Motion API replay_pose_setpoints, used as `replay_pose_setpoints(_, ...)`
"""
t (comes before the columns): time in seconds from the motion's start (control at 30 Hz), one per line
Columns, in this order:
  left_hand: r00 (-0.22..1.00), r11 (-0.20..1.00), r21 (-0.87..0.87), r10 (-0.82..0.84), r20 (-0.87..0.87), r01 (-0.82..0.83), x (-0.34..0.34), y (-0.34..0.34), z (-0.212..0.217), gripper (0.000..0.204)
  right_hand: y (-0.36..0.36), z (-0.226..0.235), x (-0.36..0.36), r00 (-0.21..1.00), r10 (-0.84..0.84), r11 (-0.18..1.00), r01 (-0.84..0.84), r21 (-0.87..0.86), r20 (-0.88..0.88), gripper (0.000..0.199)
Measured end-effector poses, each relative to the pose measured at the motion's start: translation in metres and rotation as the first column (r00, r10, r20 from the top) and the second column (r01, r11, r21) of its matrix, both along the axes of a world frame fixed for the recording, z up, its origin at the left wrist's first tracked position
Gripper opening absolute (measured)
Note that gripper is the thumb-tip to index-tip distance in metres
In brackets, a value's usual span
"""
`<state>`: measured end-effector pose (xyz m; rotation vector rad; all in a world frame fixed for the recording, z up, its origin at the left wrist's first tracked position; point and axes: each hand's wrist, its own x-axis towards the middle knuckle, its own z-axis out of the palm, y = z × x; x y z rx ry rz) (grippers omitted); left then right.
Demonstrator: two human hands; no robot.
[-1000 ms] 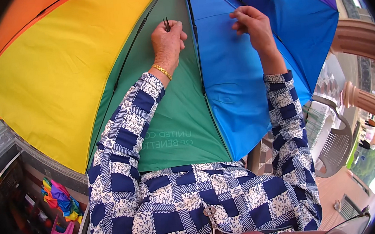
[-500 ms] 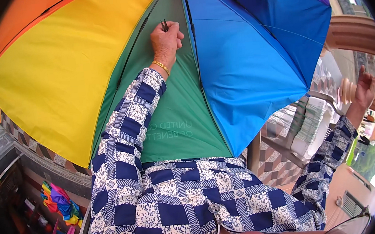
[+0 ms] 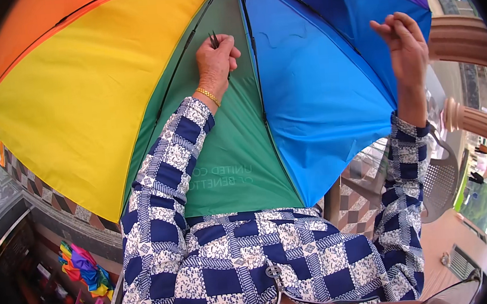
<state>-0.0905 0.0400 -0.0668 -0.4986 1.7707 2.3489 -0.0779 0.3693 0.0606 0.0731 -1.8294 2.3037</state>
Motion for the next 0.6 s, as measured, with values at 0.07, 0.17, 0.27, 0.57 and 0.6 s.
replay_pose_setpoints(0.07,0.999,1.0,-0.008,-0.009,-0.03,0.009,0.002,-0.001,0.016,0.008,-0.079,-0.018,-0.006,0.994,0.091,0.979,-0.099,0.175,0.053,0.013)
replay_pose_setpoints(0.17,0.998,1.0,0.019,-0.024,-0.052,0.025,0.001,0.017,0.044,0.008,-0.112,-0.04,-0.016,0.994,0.109,0.79,-0.107,0.604,0.033,0.013)
replay_pose_setpoints(0.27,0.999,0.998,0.059,0.006,-0.042,-0.004,0.003,0.026,0.057,0.008,-0.131,-0.052,-0.017,0.996,0.076,0.626,-0.021,0.78,-0.035,0.013)
replay_pose_setpoints(0.57,1.0,0.999,0.055,-0.002,-0.023,0.003,0.003,0.022,0.044,0.01,-0.152,-0.074,-0.021,0.993,0.076,0.414,0.048,0.909,-0.087,0.011)
replay_pose_setpoints(0.6,1.0,0.999,0.048,0.003,-0.025,-0.002,0.002,0.021,0.042,0.009,-0.152,-0.076,-0.022,0.995,0.086,0.404,0.02,0.914,-0.059,0.011)
